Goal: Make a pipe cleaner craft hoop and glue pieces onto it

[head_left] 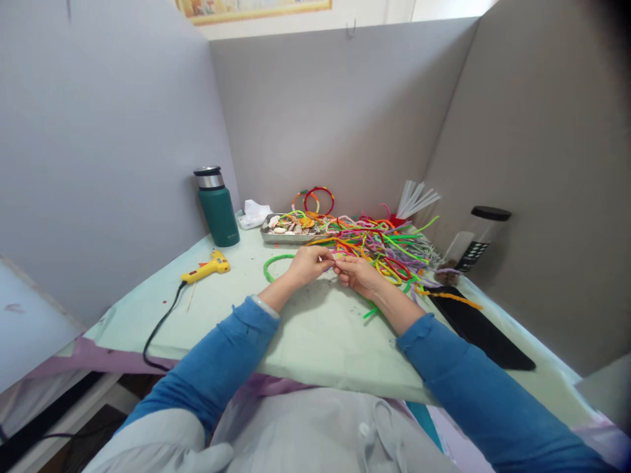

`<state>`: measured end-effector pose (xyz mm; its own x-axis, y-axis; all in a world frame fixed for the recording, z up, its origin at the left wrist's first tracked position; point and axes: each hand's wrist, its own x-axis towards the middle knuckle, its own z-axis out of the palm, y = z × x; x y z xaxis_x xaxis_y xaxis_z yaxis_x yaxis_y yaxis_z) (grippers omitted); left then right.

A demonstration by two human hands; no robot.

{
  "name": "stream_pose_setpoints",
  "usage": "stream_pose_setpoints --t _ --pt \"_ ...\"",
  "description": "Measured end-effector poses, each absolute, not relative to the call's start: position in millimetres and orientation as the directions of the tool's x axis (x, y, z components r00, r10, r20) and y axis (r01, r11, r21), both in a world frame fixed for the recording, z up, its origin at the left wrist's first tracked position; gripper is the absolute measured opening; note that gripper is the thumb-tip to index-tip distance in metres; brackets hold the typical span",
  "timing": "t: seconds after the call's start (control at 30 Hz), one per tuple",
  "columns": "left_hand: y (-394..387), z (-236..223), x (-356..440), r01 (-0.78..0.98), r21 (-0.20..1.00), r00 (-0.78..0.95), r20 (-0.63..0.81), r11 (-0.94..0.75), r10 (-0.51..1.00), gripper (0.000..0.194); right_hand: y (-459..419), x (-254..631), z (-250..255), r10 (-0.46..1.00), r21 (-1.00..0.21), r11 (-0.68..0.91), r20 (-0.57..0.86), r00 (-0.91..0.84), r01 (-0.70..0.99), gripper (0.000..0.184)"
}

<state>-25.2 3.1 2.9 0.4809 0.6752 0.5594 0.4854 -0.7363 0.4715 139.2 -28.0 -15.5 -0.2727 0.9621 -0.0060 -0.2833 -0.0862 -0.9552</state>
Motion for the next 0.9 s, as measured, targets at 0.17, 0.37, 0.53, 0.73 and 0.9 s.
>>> stream_pose_setpoints --t 0.17,0.37,0.53,0.73,0.9 --pt "2.3 3.7 -25.1 0.486 0.468 0.485 0.559 -0.739 0.673 0.015 -28.3 138.9 -14.8 0.962 -0.956 -0.086 -0.006 -0.272 -0.281 0.021" --pt "1.2 4.8 -25.1 0.491 0.469 0.484 0.553 -0.734 0.678 0.015 -30.0 138.3 -12.7 0.963 -0.957 -0.085 -0.008 -0.268 -0.276 0.02" --pt "2.3 3.7 -24.9 0.494 0.463 0.496 0.545 -0.736 0.676 0.015 -28.7 138.3 -14.0 0.965 -0.959 -0.083 -0.01 -0.263 -0.27 0.019" --pt "2.9 0.9 -24.8 0.505 0.46 0.487 0.546 -0.73 0.682 0.017 -25.9 137.8 -17.1 0.97 -0.966 -0.069 -0.006 -0.244 -0.248 0.019" --pt "2.5 0.6 -24.7 0.513 0.46 0.485 0.541 -0.725 0.687 0.018 -26.3 137.1 -17.2 0.971 -0.967 -0.076 -0.017 -0.238 -0.241 0.019"
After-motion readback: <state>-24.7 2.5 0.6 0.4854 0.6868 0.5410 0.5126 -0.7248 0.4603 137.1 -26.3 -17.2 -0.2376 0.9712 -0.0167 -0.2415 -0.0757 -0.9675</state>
